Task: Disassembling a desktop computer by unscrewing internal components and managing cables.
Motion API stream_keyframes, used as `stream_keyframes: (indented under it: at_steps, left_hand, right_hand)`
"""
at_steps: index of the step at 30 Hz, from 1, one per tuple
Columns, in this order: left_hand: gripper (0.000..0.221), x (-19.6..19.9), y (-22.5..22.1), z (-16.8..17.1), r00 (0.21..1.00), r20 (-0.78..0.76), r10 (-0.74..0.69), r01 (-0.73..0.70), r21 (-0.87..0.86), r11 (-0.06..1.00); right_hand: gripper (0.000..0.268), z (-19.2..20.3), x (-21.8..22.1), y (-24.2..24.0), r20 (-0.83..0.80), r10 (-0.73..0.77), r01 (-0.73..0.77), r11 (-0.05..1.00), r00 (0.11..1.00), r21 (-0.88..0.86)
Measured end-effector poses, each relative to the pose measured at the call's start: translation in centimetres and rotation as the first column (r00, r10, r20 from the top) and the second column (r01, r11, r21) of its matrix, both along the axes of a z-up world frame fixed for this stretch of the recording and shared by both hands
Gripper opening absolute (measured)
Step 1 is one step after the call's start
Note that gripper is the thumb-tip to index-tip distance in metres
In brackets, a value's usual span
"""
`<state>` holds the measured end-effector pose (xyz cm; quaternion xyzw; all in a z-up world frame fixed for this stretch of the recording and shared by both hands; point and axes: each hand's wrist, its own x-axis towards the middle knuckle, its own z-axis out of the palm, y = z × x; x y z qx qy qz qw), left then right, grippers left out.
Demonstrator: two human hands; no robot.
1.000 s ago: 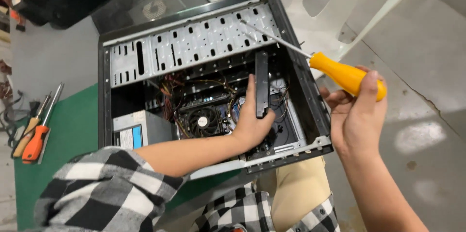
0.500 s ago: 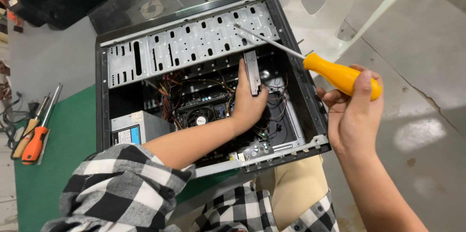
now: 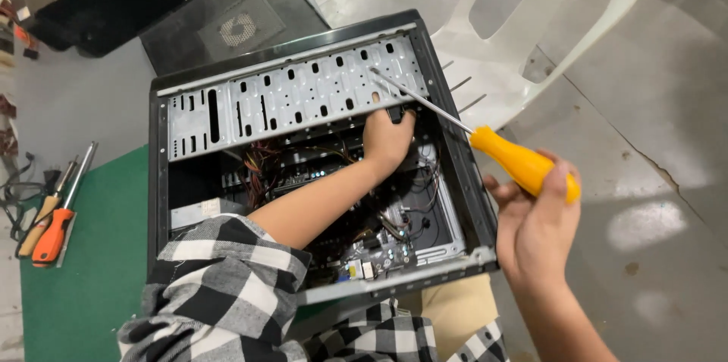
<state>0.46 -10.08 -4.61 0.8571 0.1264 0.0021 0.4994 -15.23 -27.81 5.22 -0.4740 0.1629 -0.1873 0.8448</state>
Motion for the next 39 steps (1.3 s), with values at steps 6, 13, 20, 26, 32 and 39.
stream_keyframes:
  at_steps: [6,13,20,26,32,39]
  left_hand:
    - [0.059,0.1,0.1,-2.5,0.997,0.059,0.042,-0.042,-0.011,0.999]
    - [0.055,-2.0,-0.9,3.6,0.988,-0.151,0.012,-0.051,-0.258,0.965]
    - [0.051,-1.9,-1.0,3.6,0.979,-0.200,0.043,-0.087,-0.221,0.971]
    - [0.059,-1.9,-1.1,4.2,0.972,-0.232,0.043,-0.093,-0.207,0.974]
    - [0.053,-2.1,-1.2,4.9,0.961,-0.274,0.036,-0.102,-0.229,0.968]
    - [0.060,-2.2,-0.9,4.6,0.965,-0.263,0.009,-0.068,-0.216,0.974]
  right_hand:
    - [0.045,-0.1,-0.9,-0.2,-0.121,-0.078,0.086,0.994,0.990,0.063]
    - [0.072,1.9,-1.1,-1.9,-0.161,-0.065,0.069,0.997,0.985,0.017]
    - [0.061,5.1,0.3,-9.1,-0.088,-0.052,0.010,0.907,0.995,-0.421]
    - [0.062,9.3,4.8,-10.8,0.002,0.077,-0.056,0.741,0.997,-0.669]
    - [0.057,11.7,7.9,-10.6,-0.002,0.217,-0.134,0.593,0.976,-0.794]
    - [0.041,13.4,10.5,-9.2,0.016,0.372,-0.172,0.466,0.928,-0.868]
